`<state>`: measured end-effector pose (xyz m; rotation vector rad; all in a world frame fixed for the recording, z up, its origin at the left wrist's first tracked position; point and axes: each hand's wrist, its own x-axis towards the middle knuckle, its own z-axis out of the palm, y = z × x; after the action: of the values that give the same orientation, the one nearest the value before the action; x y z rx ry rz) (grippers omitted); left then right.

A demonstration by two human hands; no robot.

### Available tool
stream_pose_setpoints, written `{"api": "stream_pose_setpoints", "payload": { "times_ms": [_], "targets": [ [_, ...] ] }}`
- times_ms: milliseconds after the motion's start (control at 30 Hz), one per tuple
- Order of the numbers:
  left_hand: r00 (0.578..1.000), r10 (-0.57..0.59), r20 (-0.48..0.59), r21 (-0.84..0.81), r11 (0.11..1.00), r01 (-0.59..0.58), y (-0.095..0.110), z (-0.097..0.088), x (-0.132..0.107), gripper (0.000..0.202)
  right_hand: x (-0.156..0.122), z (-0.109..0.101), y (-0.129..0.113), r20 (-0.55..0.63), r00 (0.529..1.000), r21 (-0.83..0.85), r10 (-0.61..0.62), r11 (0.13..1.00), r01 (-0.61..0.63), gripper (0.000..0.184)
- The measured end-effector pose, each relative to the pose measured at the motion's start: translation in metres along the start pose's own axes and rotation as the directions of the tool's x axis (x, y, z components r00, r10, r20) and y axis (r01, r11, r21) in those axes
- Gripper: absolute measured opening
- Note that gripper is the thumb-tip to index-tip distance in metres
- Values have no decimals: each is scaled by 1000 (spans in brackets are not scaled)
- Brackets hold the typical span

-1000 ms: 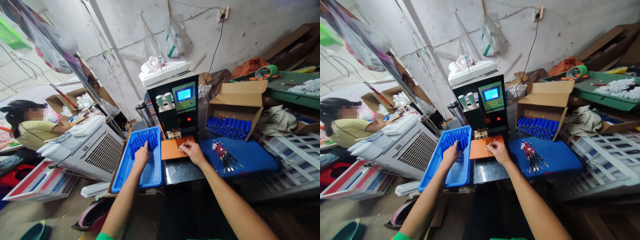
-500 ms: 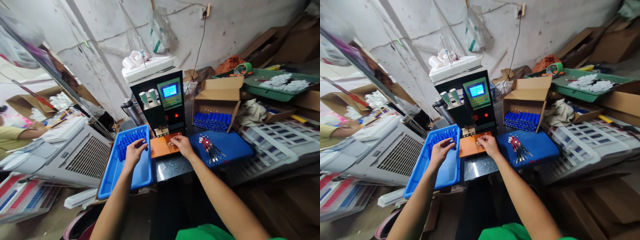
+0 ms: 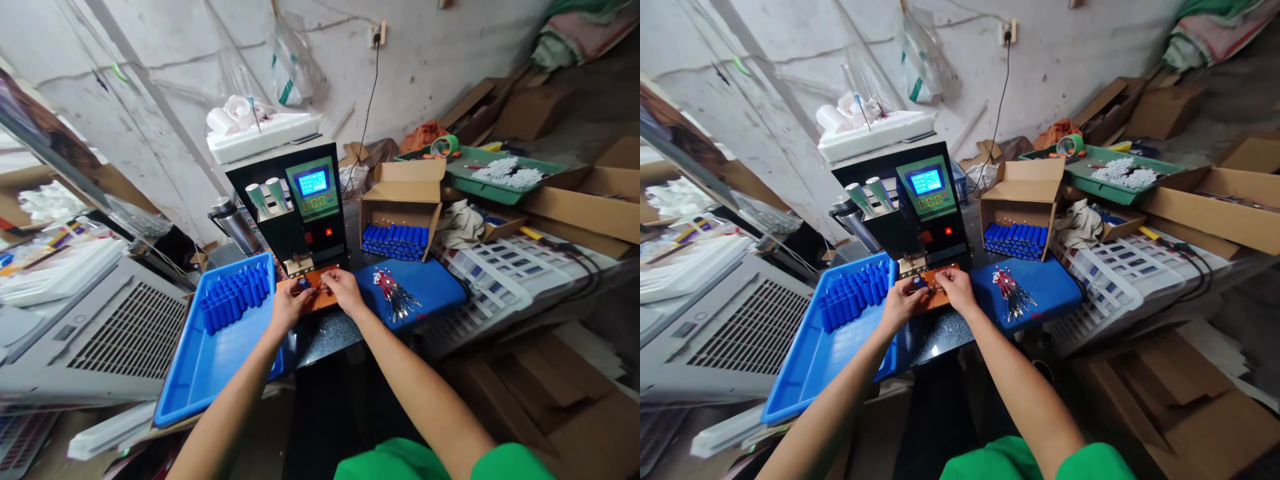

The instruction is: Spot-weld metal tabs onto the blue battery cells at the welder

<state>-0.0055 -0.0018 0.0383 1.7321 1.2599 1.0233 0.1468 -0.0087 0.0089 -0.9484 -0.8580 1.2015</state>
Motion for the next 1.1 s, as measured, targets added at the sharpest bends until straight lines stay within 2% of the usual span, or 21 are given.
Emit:
{"api": "stream_pose_setpoints", "payload": {
  "times_ms": [300, 567, 767, 1100],
  "targets": [
    [999, -49, 5, -109, 993, 49, 1, 8, -7, 32, -3, 6, -7, -33, 999, 29, 16, 999, -15, 28],
    [995, -100, -22, -140, 985, 96, -6, 12, -6, 39, 7, 21, -3, -30, 996, -137, -79, 988, 75, 26],
    [981, -192, -20, -221, 958, 183, -1, 15, -8, 39, 10, 25, 0, -8, 990, -286, -138, 949, 130, 24],
    [994, -105, -34, -143, 985, 99, -3, 13, -6, 29, 5, 25, -11, 28, 986, -426, -162, 891, 158, 23]
  ]
}}
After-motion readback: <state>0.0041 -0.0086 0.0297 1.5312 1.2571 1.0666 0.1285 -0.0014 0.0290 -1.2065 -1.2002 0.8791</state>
